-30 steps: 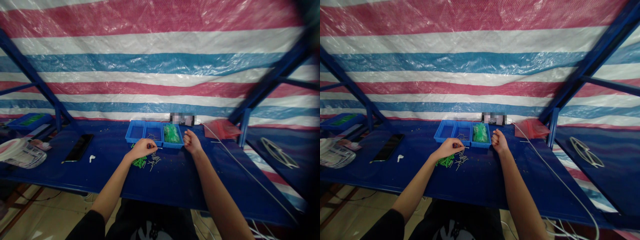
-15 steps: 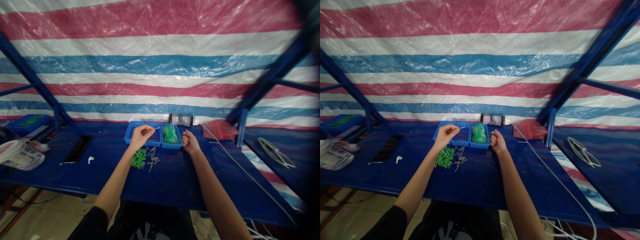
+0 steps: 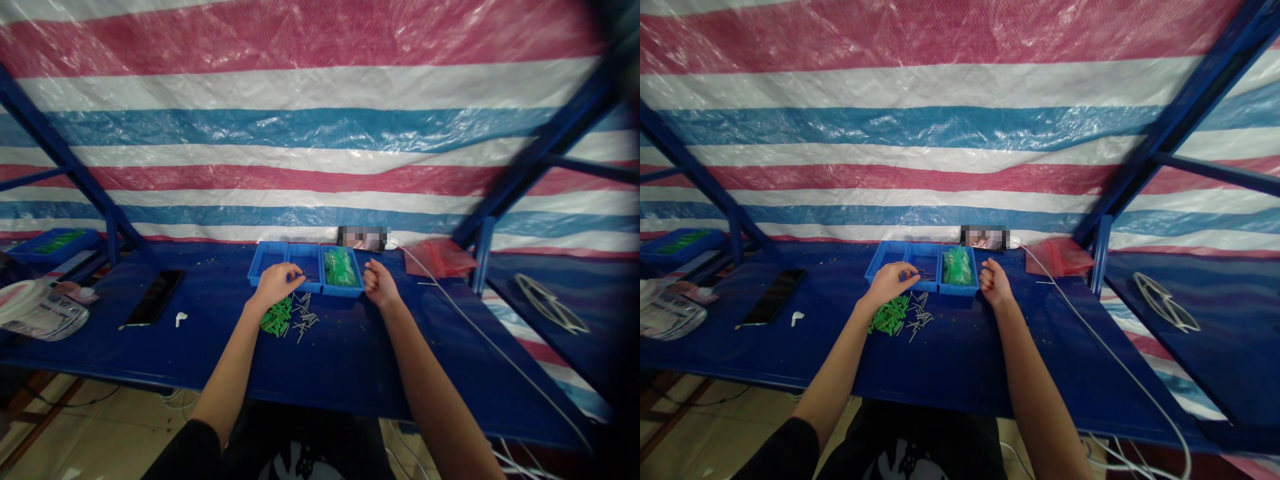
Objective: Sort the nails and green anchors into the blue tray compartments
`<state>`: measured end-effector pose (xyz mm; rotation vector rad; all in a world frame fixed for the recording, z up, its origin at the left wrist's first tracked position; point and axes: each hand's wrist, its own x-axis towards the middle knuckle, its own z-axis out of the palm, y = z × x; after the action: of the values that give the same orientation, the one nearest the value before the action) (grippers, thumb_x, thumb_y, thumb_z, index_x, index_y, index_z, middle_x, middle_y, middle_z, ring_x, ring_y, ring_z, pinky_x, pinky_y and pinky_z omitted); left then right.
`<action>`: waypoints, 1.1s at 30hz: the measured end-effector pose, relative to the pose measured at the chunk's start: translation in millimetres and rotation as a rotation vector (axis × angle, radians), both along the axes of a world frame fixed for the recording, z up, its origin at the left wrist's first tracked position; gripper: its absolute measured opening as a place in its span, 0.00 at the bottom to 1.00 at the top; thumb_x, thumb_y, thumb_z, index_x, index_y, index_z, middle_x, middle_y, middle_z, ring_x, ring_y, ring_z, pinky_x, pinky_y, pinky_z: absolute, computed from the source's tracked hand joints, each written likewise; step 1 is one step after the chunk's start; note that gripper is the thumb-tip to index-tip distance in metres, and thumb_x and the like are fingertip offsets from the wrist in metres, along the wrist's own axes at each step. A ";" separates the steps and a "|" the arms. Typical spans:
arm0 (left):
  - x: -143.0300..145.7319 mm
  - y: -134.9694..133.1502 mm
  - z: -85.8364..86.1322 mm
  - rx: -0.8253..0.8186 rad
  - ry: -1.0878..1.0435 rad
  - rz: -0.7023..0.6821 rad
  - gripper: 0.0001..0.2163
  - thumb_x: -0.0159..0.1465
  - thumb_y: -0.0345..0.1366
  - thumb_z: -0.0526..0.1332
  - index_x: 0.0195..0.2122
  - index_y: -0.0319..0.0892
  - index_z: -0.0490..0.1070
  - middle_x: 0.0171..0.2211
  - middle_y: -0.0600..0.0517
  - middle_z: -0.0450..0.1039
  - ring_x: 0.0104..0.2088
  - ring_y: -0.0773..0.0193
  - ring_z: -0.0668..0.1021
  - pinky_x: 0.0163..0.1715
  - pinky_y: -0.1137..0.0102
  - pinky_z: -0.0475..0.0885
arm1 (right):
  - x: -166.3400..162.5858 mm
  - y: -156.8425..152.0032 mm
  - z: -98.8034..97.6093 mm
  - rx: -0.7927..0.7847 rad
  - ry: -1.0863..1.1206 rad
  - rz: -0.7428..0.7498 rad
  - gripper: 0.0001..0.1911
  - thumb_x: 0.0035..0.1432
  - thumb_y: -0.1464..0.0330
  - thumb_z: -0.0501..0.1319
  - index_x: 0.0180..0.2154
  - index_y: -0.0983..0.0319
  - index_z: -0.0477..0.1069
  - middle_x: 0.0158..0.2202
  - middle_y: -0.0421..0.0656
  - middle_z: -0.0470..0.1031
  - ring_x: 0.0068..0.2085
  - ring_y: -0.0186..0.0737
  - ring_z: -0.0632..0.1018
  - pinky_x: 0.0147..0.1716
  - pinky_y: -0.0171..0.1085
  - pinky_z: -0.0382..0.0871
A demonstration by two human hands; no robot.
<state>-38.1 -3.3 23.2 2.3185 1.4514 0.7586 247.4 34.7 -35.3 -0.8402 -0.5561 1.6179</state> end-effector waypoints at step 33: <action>-3.0 -8.8 -14.2 -0.383 0.225 -0.347 0.10 0.51 0.42 0.64 0.30 0.42 0.76 0.25 0.53 0.74 0.24 0.68 0.73 0.21 0.74 0.56 | -5.0 -3.2 8.3 -0.072 0.027 -0.040 0.11 0.59 0.64 0.52 0.26 0.61 0.63 0.06 0.29 0.46 0.09 0.25 0.47 0.06 0.25 0.39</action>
<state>-41.0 -12.1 8.9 2.3062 1.1058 0.1146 242.4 31.5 -26.9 -0.8761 -0.4614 1.6188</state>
